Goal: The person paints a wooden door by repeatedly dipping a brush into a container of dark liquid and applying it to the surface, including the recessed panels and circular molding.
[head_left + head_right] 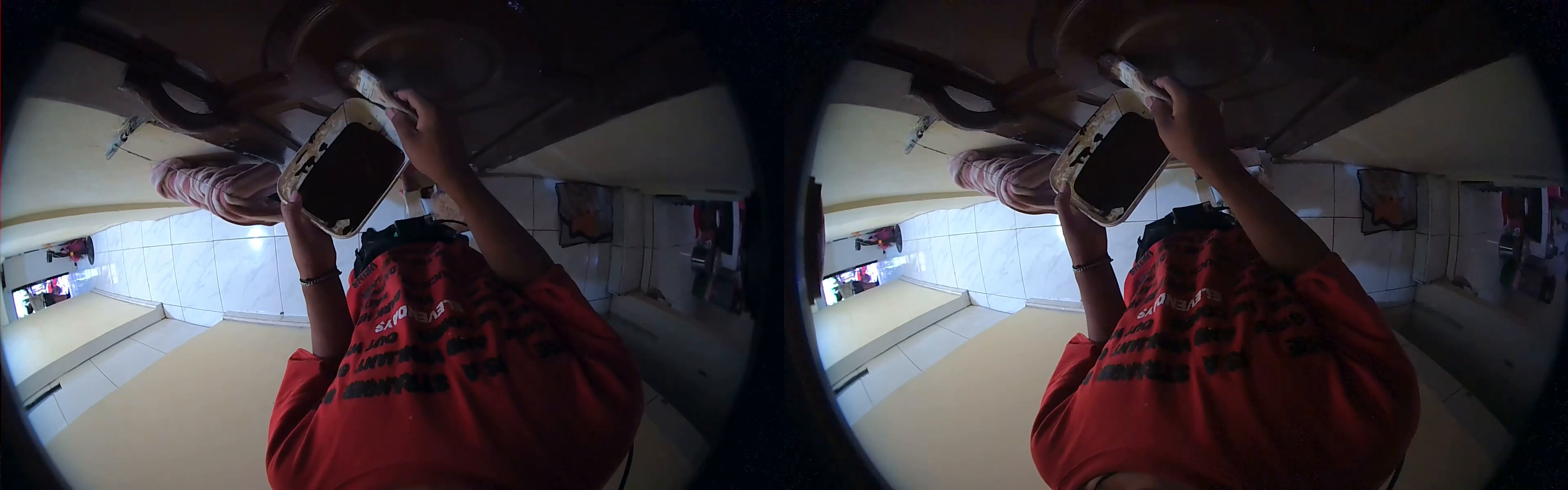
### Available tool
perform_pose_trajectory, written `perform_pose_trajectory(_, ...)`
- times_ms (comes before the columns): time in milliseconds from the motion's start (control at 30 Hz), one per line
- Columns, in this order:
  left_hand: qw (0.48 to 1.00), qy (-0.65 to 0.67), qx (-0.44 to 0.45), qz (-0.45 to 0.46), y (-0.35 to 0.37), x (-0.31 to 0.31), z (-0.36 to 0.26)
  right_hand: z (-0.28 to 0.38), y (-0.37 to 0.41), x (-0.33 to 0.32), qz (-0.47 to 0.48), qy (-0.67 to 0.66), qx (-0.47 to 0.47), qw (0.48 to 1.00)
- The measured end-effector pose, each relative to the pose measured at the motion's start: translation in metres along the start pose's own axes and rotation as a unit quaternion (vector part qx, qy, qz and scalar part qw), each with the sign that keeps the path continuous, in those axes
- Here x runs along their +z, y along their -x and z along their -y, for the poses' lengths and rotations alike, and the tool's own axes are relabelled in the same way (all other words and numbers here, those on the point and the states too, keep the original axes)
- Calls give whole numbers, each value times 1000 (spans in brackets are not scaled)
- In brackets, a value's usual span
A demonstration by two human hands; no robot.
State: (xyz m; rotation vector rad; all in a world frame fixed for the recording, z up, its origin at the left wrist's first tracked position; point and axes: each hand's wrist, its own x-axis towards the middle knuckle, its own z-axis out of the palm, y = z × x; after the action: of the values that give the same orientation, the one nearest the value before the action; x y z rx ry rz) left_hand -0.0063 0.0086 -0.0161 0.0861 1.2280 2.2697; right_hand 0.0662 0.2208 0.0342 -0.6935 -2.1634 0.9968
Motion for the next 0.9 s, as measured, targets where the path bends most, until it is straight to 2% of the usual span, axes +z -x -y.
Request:
perform_pose_trajectory(267,1000,-24,-14,-2,3,12,-5,8,-2,-19,-15,-174,89,981)
perform_pose_trajectory(333,1000,-26,-14,10,3,11,-5,12,-1,-27,-16,-279,152,948)
perform_pose_trajectory(367,999,-28,-15,10,3,10,-5,14,1,-29,-17,-281,153,947)
perform_pose_trajectory(433,999,-28,-17,-2,3,9,-4,16,5,-31,-42,-359,195,912)
perform_pose_trajectory(567,1000,-11,-18,-6,4,6,-4,14,13,-19,-102,-360,173,911)
perform_pose_trajectory(633,999,-30,-17,1,6,5,-5,8,13,-7,-137,-270,117,946)
perform_pose_trajectory(667,999,-31,-18,3,7,4,-5,6,13,-3,-139,-270,117,946)
perform_pose_trajectory(733,999,-23,-31,-2,10,2,-5,9,11,1,-93,-154,54,982)
perform_pose_trajectory(767,999,-23,-31,-1,9,0,-5,13,13,4,-62,-162,77,982)
perform_pose_trajectory(800,999,-22,-31,-9,9,-2,-5,16,13,9,-63,-162,78,982)
perform_pose_trajectory(867,999,-20,-29,-14,10,-4,-4,16,15,20,-89,-76,9,993)
perform_pose_trajectory(900,1000,-22,-22,-6,12,-5,-6,15,15,25,-77,-100,34,991)
